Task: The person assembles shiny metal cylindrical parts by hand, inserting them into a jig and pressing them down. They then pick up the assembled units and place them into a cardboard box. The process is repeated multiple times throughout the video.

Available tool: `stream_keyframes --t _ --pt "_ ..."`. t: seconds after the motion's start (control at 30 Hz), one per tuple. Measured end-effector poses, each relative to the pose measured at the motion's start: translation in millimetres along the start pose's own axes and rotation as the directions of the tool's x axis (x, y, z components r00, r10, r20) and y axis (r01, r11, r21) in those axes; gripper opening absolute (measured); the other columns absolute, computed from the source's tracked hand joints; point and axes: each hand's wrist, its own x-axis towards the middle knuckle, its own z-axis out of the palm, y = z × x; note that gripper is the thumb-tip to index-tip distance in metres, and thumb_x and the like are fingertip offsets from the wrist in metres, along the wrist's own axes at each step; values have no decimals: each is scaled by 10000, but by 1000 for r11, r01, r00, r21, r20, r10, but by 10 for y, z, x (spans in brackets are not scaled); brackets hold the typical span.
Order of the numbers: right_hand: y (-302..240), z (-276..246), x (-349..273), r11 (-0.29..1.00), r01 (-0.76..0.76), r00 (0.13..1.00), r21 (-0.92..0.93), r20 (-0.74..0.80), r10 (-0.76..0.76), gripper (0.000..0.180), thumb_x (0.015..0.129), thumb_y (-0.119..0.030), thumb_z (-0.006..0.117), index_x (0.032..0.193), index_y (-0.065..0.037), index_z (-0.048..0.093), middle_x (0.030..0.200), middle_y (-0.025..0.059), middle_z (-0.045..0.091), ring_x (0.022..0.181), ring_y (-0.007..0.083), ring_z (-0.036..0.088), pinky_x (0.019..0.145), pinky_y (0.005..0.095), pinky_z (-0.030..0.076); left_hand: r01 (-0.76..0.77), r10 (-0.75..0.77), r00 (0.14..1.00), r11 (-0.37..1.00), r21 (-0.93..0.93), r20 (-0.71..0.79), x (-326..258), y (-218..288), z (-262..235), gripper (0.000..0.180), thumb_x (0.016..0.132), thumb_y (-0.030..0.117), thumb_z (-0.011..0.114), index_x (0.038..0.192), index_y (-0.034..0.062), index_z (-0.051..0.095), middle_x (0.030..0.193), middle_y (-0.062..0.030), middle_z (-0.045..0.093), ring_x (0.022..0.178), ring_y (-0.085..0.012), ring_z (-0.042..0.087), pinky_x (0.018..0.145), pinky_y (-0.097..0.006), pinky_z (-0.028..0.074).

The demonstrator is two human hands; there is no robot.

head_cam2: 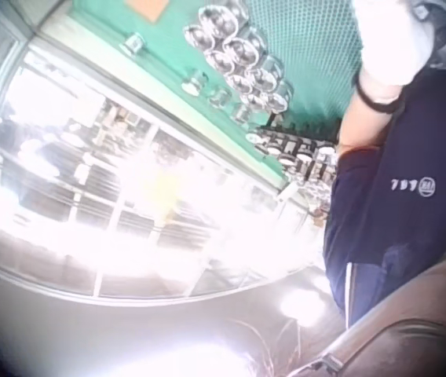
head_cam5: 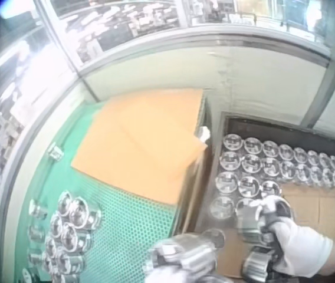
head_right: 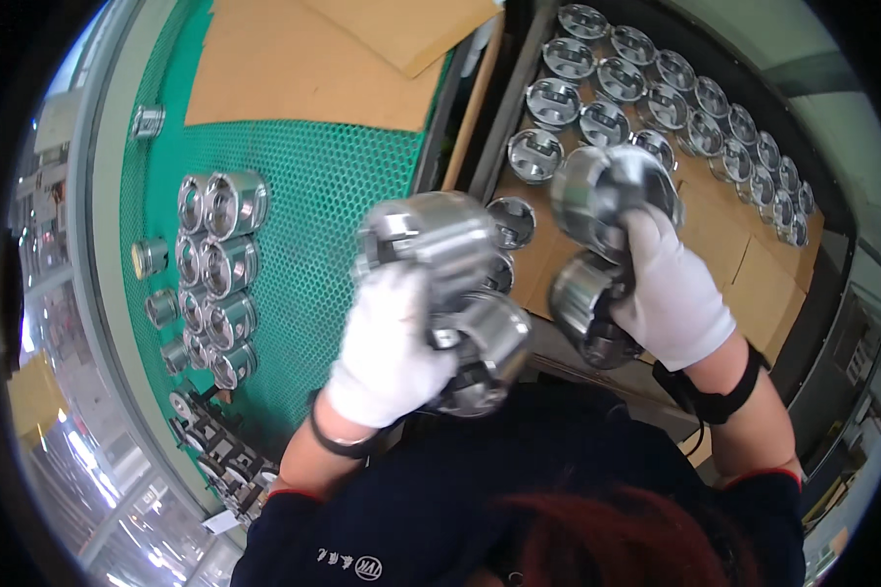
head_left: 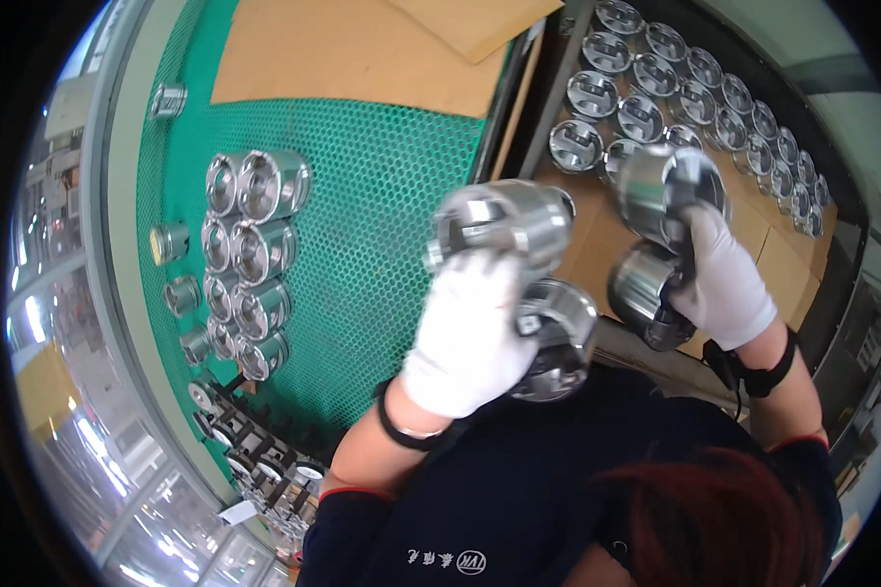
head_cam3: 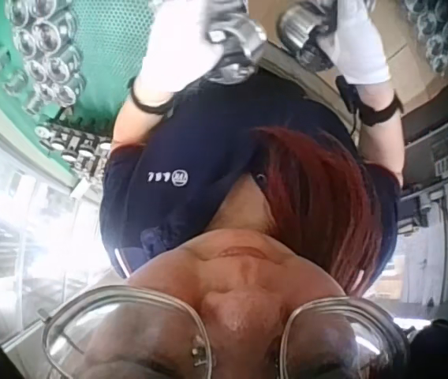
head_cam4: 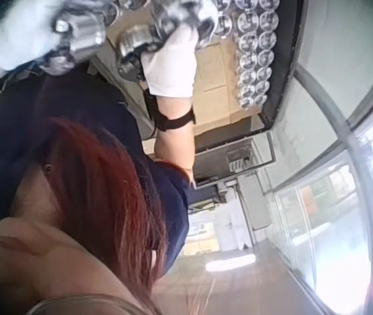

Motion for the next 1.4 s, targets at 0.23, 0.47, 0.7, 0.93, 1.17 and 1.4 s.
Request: stream_keyframes --t 0.23,0.47,0.7,0.93,1.17,1.4 --pt "1243 1132 -968 835 -531 789 -142 276 548 457 780 -112 703 1167 -2 486 1177 308 582 962 471 646 806 526 541 -107 72 806 994 25 587 241 87 1805 287 780 147 680 1040 46 613 947 -162 628 892 -334 631 791 -451 503" --pt "1538 2093 -1116 811 -585 768 -28 302 565 544 777 -97 700 1264 -22 470 1309 300 527 955 479 668 808 549 556 -298 51 668 932 204 743 -173 -275 3264 219 872 146 597 1079 87 638 993 -134 663 950 -281 655 796 -408 531" --pt "1498 2496 -899 759 -650 692 -50 374 617 479 855 -85 624 1294 -23 446 1519 302 384 980 478 678 848 541 563 -381 23 655 873 305 755 -269 -574 3482 226 904 167 575 1111 113 650 1044 -105 667 986 -276 647 813 -405 525" --pt "1312 2678 -861 692 -719 647 -63 301 700 524 868 -131 674 1330 -47 442 1538 297 365 1003 486 677 867 530 564 -346 -24 631 886 309 775 -212 -590 3440 324 919 176 572 1229 100 625 1206 -125 649 1137 -298 620 934 -421 499" --pt "1400 2835 -1015 791 -612 772 12 225 594 635 819 -162 763 1353 -64 434 1498 276 402 1027 487 654 888 530 552 77 -46 881 996 -45 472 -202 -429 2340 612 813 112 685 1399 48 519 1447 -231 515 1306 -425 518 1057 -487 455" --pt "1232 2515 -717 835 -550 768 9 398 501 761 782 -244 818 1397 2 444 1360 316 550 1228 458 568 1036 470 488 204 -157 938 971 123 -310 -122 -920 -225 454 797 0 696 1239 -22 594 1229 -253 641 1155 -413 631 1007 -464 504"
